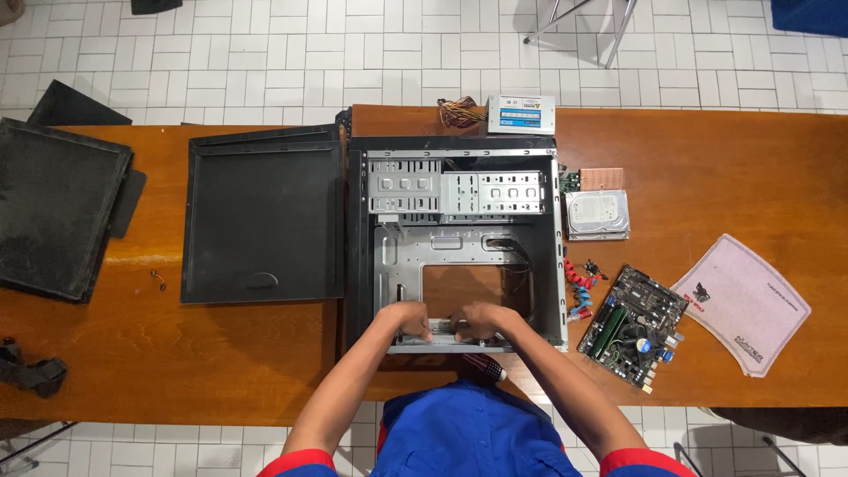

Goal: Installing RAM onto a motherboard and preparing the computer case using a screwdriver.

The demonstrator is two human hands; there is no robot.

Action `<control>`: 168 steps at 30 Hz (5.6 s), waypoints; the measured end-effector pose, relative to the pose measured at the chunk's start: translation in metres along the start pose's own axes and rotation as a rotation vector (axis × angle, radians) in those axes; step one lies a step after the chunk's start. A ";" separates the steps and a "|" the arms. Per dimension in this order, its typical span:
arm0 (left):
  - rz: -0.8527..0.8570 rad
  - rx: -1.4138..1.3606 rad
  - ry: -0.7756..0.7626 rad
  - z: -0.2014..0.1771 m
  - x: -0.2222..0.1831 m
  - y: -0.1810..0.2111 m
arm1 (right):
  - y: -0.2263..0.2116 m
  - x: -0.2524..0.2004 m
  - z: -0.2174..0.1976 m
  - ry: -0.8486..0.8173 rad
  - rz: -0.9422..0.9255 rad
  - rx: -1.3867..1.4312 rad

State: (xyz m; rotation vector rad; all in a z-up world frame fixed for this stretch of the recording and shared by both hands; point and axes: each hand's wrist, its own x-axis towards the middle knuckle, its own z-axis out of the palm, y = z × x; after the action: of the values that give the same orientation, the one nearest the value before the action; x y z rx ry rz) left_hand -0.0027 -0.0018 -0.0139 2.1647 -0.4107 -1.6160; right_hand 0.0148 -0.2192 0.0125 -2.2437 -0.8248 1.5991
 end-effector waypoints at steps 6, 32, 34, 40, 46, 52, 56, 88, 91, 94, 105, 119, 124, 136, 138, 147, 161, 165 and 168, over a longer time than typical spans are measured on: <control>0.051 0.057 0.039 0.002 0.008 -0.004 | -0.004 -0.008 -0.001 0.011 0.022 -0.023; 0.097 -0.039 -0.016 0.006 0.012 -0.007 | -0.014 -0.004 0.001 -0.003 0.098 -0.004; 0.117 -0.003 0.015 0.005 0.009 -0.005 | -0.011 -0.003 0.003 -0.002 0.082 0.020; 0.140 -0.002 0.059 0.008 0.009 -0.002 | -0.012 -0.004 0.002 0.028 0.068 -0.005; 0.096 -0.041 0.025 -0.004 -0.014 0.011 | -0.024 -0.020 -0.008 0.052 0.091 0.033; 0.098 -0.060 0.010 -0.002 -0.005 0.005 | -0.020 -0.016 -0.004 0.046 0.073 0.094; 0.093 -0.073 0.006 0.006 0.013 -0.008 | -0.020 -0.015 -0.003 0.041 0.056 0.112; 0.043 -0.084 0.000 -0.001 0.007 -0.004 | -0.039 -0.044 -0.016 0.042 -0.071 0.126; 0.047 -0.045 0.012 -0.001 0.006 -0.001 | -0.045 -0.050 -0.017 0.031 -0.085 0.095; 0.034 0.025 0.063 -0.001 -0.006 0.009 | -0.035 -0.035 -0.009 0.035 -0.057 0.108; 0.068 -0.133 0.502 0.003 -0.130 0.069 | -0.019 -0.003 0.011 0.215 -0.061 -0.141; 0.018 0.298 0.751 0.060 -0.132 0.050 | -0.025 0.015 0.019 0.181 0.110 0.020; 0.014 0.278 0.708 0.058 -0.133 0.051 | 0.014 0.063 0.037 0.189 0.152 -0.019; 0.077 0.318 0.773 0.065 -0.122 0.041 | -0.051 -0.045 0.005 0.200 0.262 0.163; 0.058 0.306 0.761 0.063 -0.125 0.043 | -0.065 -0.066 0.001 0.200 0.242 0.261; 0.029 0.370 0.796 0.064 -0.125 0.046 | -0.051 -0.104 0.011 0.341 0.206 0.201; -0.072 0.315 0.864 0.068 -0.119 0.051 | 0.010 -0.075 0.095 0.850 -0.003 -0.373; -0.101 0.281 0.956 0.073 -0.115 0.050 | -0.003 -0.093 0.086 0.904 -0.046 -0.377; -0.125 0.253 0.968 0.074 -0.115 0.050 | 0.007 -0.080 0.094 0.918 -0.063 -0.382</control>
State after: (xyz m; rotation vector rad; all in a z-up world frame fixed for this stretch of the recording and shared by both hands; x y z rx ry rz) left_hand -0.1058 -0.0030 0.0883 2.8709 -0.1709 -0.4137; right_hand -0.0883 -0.2822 0.0373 -2.7454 -0.9238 0.2562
